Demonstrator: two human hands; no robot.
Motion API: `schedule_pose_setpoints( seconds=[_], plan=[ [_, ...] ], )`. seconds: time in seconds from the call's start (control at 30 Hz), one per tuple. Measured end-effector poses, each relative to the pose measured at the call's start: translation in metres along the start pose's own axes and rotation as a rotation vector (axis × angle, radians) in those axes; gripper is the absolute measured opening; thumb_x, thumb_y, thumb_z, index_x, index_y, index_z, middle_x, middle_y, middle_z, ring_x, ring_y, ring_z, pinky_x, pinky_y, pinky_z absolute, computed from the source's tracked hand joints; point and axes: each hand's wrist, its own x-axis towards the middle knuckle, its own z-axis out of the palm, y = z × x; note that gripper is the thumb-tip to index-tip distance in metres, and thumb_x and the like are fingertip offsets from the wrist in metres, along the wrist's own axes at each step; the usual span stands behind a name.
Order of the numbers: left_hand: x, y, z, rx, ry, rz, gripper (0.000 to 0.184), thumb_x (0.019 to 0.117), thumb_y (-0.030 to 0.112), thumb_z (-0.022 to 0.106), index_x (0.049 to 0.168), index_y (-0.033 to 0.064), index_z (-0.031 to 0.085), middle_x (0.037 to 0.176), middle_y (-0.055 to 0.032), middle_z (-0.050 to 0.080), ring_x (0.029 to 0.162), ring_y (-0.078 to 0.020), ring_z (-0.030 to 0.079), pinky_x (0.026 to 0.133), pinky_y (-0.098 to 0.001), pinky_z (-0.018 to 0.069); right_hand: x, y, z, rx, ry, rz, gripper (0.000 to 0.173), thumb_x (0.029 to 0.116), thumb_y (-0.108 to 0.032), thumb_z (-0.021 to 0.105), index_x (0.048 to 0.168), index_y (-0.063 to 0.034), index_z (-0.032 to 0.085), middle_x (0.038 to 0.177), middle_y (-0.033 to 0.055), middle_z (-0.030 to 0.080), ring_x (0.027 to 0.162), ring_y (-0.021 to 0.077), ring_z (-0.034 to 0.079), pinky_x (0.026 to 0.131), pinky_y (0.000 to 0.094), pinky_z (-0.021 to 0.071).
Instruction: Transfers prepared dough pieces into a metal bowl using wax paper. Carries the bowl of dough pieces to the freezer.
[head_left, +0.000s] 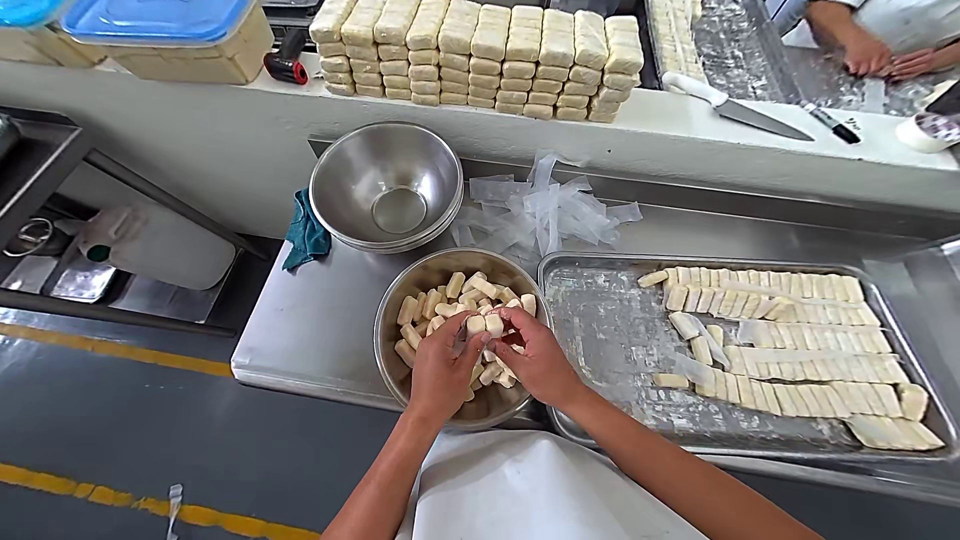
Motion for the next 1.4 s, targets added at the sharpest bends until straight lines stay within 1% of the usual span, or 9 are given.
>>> schedule_pose_setpoints(
  seconds=[0.33,0.5,0.63,0.7,0.77,0.9,1.2,1.33,1.4],
  plan=[
    [-0.005,-0.006,0.007,0.142,0.105,0.132,0.034,0.0973,0.029,0.068,0.122,0.0068,0.070,0.104,-0.0040,0.074,0.094,-0.0100,0.071,0.086,-0.0326,0.0594,-0.004,0.001,0.003,-0.105,0.045,-0.041,0.036,0.0958,-0.015,0.069,0.128,-0.0011,0.061,0.114,0.0117,0.063,0.097,0.0150,0.067,0.085,0.0302,0.0587],
    [0.000,-0.008,-0.011,-0.289,-0.090,0.013,0.029,0.0986,0.020,0.064,0.125,0.0082,0.068,0.101,-0.0020,0.074,0.086,-0.0103,0.071,0.077,-0.0283,0.0606,-0.001,-0.001,-0.008,0.387,-0.075,0.181,0.039,0.0916,-0.013,0.064,0.130,-0.0063,0.060,0.108,0.0044,0.070,0.091,0.0101,0.069,0.081,0.0287,0.0596],
    [0.008,-0.012,-0.018,-0.575,-0.179,-0.076,0.029,0.1022,0.013,0.054,0.127,0.0066,0.067,0.109,-0.0050,0.073,0.093,-0.0122,0.071,0.084,-0.0303,0.0600,0.007,0.002,-0.016,0.719,-0.164,0.327,0.034,0.0917,-0.012,0.059,0.126,-0.0087,0.063,0.106,0.0044,0.072,0.085,0.0141,0.071,0.076,0.0324,0.0619],
    [0.011,-0.014,-0.023,-0.545,-0.164,-0.117,0.034,0.1059,0.014,0.043,0.131,0.0051,0.065,0.117,-0.0062,0.071,0.098,-0.0126,0.070,0.088,-0.0314,0.0588,0.011,0.006,-0.022,0.637,-0.190,0.300,0.040,0.0954,-0.012,0.046,0.133,-0.0070,0.058,0.116,0.0074,0.069,0.092,0.0158,0.071,0.081,0.0350,0.0617],
    [0.016,-0.010,-0.028,-0.251,-0.079,-0.087,0.031,0.1074,0.014,0.048,0.131,0.0042,0.065,0.113,-0.0057,0.072,0.092,-0.0103,0.068,0.083,-0.0294,0.0572,0.017,0.015,-0.027,0.330,-0.137,0.177,0.045,0.0979,-0.009,0.036,0.139,-0.0013,0.054,0.125,0.0110,0.066,0.106,0.0149,0.068,0.091,0.0349,0.0576],
    [0.022,0.001,-0.031,0.047,0.115,-0.041,0.020,0.1003,0.008,0.063,0.119,0.0073,0.071,0.094,-0.0035,0.075,0.076,-0.0087,0.070,0.071,-0.0282,0.0595,0.020,0.025,-0.031,-0.017,0.038,0.065,0.046,0.0973,-0.010,0.043,0.141,0.0006,0.053,0.140,0.0152,0.060,0.127,0.0196,0.060,0.105,0.0381,0.0520],
    [0.028,0.046,-0.042,-0.153,0.239,0.331,0.023,0.1068,0.016,0.051,0.118,0.0072,0.069,0.097,0.0077,0.071,0.076,0.0019,0.065,0.069,-0.0151,0.0563,0.000,-0.003,-0.035,0.007,0.113,-0.121,0.029,0.0931,-0.004,0.051,0.118,0.0002,0.066,0.117,0.0086,0.070,0.105,0.0111,0.068,0.093,0.0293,0.0576],
    [0.054,0.036,-0.018,-0.095,0.132,0.188,0.034,0.1107,0.023,0.040,0.103,0.0080,0.069,0.078,0.0072,0.063,0.062,0.0013,0.057,0.057,-0.0159,0.0495,-0.025,0.010,-0.058,0.044,0.161,-0.049,0.025,0.0946,-0.006,0.052,0.113,-0.0024,0.069,0.108,0.0044,0.071,0.097,0.0090,0.069,0.088,0.0282,0.0581],
    [0.083,0.026,0.001,-0.089,0.015,0.102,0.040,0.1114,0.025,0.035,0.106,0.0045,0.069,0.076,0.0023,0.063,0.063,-0.0032,0.058,0.059,-0.0230,0.0517,-0.041,0.020,-0.067,0.067,0.209,0.028,0.023,0.0956,-0.007,0.053,0.112,-0.0036,0.069,0.105,0.0034,0.072,0.095,0.0097,0.069,0.087,0.0295,0.0585]
  ],
)
